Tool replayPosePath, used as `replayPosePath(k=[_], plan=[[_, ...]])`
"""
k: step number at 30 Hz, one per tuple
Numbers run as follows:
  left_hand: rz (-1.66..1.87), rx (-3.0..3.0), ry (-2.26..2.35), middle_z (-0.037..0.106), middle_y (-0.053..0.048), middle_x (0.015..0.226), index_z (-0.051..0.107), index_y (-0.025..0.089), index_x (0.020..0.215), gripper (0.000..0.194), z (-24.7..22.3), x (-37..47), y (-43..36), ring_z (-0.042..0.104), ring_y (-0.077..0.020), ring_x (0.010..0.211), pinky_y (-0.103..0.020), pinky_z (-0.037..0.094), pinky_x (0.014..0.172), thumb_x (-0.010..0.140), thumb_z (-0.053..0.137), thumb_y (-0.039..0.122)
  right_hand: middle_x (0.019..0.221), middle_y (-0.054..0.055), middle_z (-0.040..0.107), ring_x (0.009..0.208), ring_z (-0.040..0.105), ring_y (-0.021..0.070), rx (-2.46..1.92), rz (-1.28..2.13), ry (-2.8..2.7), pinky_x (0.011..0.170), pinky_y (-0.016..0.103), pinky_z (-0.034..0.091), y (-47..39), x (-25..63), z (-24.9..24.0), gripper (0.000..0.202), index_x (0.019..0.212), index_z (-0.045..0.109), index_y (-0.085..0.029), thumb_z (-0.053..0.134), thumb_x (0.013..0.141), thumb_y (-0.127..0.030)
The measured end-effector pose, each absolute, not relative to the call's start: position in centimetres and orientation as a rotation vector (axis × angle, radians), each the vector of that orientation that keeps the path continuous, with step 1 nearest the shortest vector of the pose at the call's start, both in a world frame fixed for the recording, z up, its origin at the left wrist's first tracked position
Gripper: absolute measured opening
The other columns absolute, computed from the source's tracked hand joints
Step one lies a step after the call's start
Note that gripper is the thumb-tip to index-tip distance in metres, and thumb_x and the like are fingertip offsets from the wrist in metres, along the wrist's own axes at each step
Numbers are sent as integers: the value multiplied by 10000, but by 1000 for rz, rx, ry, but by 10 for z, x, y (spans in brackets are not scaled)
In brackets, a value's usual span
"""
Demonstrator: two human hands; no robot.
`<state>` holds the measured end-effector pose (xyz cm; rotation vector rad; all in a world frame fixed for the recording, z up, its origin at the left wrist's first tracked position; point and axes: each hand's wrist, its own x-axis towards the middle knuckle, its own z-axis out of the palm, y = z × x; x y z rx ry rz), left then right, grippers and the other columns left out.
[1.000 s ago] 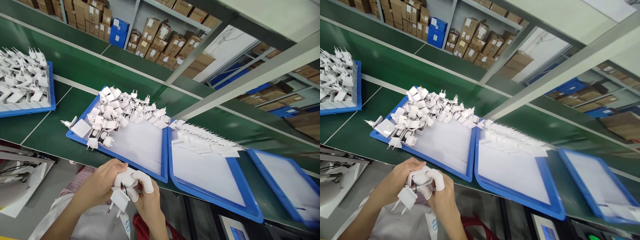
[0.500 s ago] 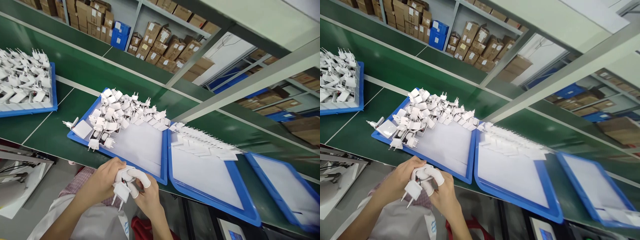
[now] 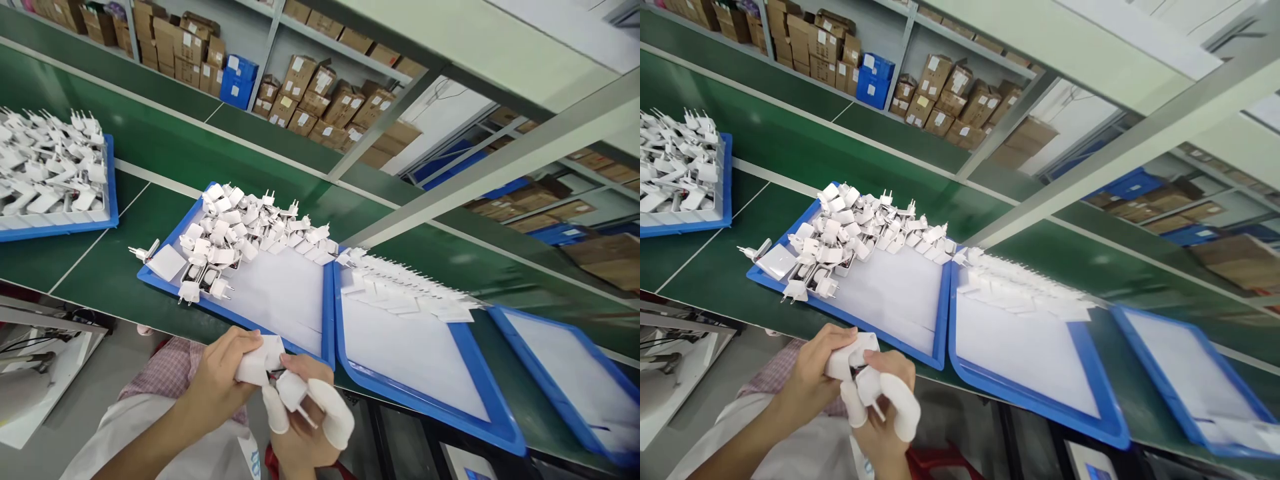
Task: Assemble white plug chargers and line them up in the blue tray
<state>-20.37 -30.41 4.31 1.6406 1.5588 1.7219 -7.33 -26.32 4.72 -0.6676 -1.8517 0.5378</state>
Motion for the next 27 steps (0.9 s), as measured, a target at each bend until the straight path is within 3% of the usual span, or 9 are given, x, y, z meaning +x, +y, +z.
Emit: replayPosePath(k=[4,10,14,19,22,27], plan=[[1651,1475,1465,641,-50,936,579,218,1130,343,55,-207,-307,646,-204,829,-311,549,712,822,611,70,1108,100,663,1018,644,245,-628,731,-1773,782,434,588,-253,-65,70,460,1318,507,-281,684,896,-239],[1400,1111,1287,597,-12,918,630,217,1030,206,71,-213,-312,569,-167,784,-263,470,697,840,710,207,1058,107,742,1016,705,255,-674,739,-1773,830,448,601,-265,-62,70,594,1400,428,-245,669,872,-118],[1332,1032,1187,575,12,904,594,203,962,223,72,-219,-314,522,-151,782,-249,413,702,821,753,273,1067,86,724,1012,692,255,-667,744,-1857,873,467,586,-258,-60,74,383,1205,590,-261,671,862,-112],[1203,1133,1113,523,23,867,552,199,888,311,69,-230,-319,472,-143,742,-241,371,656,780,773,389,1039,83,732,880,736,246,-466,835,-2138,730,384,631,-241,-55,102,253,1148,634,-269,640,911,-181],[1146,1187,1147,538,16,887,556,203,890,268,70,-234,-323,488,-150,770,-242,388,663,789,761,342,1019,65,735,835,738,213,-433,835,-2315,706,311,634,-238,-49,116,300,1187,622,-279,624,916,-149],[1160,1197,1169,532,21,883,566,205,922,248,73,-234,-329,500,-151,778,-244,387,666,816,746,338,1183,101,700,1038,719,252,-468,666,-2498,866,312,628,-239,-29,112,497,1372,531,-249,670,898,-188]])
